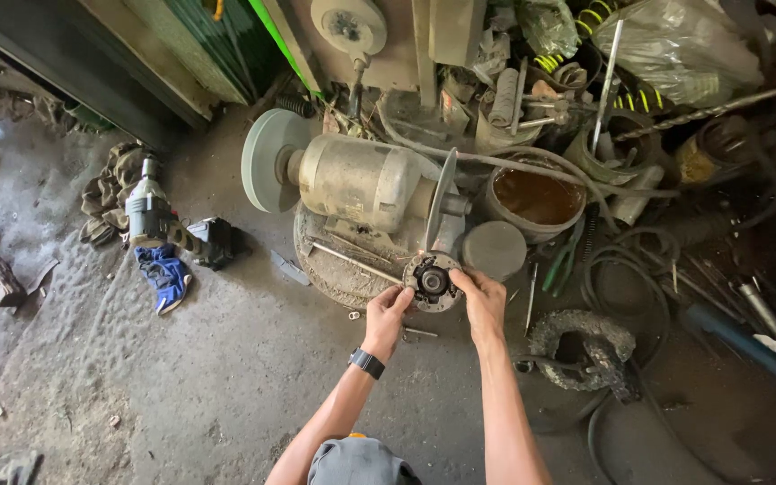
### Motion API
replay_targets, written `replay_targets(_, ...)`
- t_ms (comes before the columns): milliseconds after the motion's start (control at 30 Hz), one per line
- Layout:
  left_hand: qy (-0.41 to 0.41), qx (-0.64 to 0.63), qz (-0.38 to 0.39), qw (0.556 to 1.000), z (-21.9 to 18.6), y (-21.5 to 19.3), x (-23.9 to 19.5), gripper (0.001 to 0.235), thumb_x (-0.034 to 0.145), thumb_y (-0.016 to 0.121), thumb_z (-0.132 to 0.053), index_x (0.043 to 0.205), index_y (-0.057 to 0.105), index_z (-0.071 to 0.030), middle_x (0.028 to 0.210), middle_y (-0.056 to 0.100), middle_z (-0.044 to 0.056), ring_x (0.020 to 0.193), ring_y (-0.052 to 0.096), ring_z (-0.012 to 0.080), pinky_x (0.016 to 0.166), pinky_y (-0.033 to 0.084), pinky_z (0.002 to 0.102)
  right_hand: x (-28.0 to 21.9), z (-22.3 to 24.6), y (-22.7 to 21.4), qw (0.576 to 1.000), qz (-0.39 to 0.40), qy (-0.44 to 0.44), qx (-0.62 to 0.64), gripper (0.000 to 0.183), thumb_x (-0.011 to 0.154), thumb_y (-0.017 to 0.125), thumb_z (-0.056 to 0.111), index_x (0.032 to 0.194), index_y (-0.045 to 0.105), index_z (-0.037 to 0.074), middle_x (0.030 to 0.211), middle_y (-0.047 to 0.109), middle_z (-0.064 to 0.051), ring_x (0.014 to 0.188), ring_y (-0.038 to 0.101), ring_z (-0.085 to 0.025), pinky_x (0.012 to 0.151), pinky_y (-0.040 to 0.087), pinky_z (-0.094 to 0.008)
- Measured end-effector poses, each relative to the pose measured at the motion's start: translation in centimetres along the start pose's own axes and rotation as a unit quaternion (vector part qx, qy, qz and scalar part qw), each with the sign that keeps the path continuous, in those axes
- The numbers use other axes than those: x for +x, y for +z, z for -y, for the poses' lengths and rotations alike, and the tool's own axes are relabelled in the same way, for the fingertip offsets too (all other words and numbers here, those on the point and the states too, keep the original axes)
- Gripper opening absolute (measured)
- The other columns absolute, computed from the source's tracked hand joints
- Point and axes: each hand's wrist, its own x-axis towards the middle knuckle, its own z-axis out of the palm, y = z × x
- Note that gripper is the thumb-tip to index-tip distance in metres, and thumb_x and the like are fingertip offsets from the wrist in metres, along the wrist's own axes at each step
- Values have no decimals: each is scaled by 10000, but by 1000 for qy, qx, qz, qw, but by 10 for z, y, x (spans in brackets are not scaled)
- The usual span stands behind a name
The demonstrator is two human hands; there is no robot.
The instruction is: The person carries a motorcycle clutch hub across the workshop, sits on the floor, and disassembles it by hand. They use pliers to remove a circlip and press a bearing or bushing out of the metal hub, then set the parts on a plastic sheet with other clutch components.
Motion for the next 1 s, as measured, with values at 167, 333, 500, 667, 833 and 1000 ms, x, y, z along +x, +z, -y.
replay_targets(167, 46, 57, -14, 997, -3, 1, -13, 393, 932, 734, -224, 1202, 704, 59, 1015, 739, 32, 872, 646, 82, 781, 517, 251, -2, -3, -14, 999, 45, -19, -5, 381, 882, 746, 202, 1181, 755, -33, 1089, 781, -106, 1013, 685, -170, 935, 498, -299)
replay_targets(333, 142, 153, -14, 978, -36, 2, -32, 349, 920, 732, -205, 1173, 709, 35, 982, 712, 1, 865, 625, 73, 775, 512, 243, 0, -25, -30, 989, 128, 36, 65, 447, 889, 714, 190, 1307, 671, 37, 1219, 731, -26, 1118, 654, -131, 984, 482, -283)
replay_targets(500, 244, 355, 68, 900, -84, 9, -35, 271, 904, 744, -165, 1089, 714, 31, 887, 652, 114, 770, 623, 241, 688, 507, 348, -2, -11, -40, 983, 173, 34, 43, 411, 862, 748, 151, 1259, 707, 52, 1113, 745, -11, 1035, 664, -120, 939, 516, -291)
replay_targets(667, 305, 429, 178, 831, -103, 9, -18, 250, 862, 752, -140, 1034, 704, 34, 913, 670, 160, 810, 667, 334, 715, 523, 411, -6, 10, -46, 968, 242, 0, -65, 414, 815, 790, 145, 1214, 748, 40, 1016, 757, -21, 914, 676, -119, 862, 536, -291)
replay_targets(833, 259, 425, 228, 837, -92, 11, -8, 250, 885, 737, -144, 1064, 699, 26, 965, 687, 161, 847, 687, 323, 750, 538, 411, -12, 19, -36, 943, 267, -3, -198, 351, 807, 815, 178, 1106, 764, 1, 947, 760, -48, 842, 658, -121, 773, 522, -284)
replay_targets(1000, 129, 256, 168, 943, -59, -3, 5, 430, 927, 722, -249, 1240, 582, 10, 1106, 697, 138, 983, 666, 221, 840, 551, 374, -9, 5, -29, 973, 185, -25, -136, 287, 810, 778, 185, 1035, 799, 9, 882, 771, -37, 825, 666, -122, 765, 513, -288)
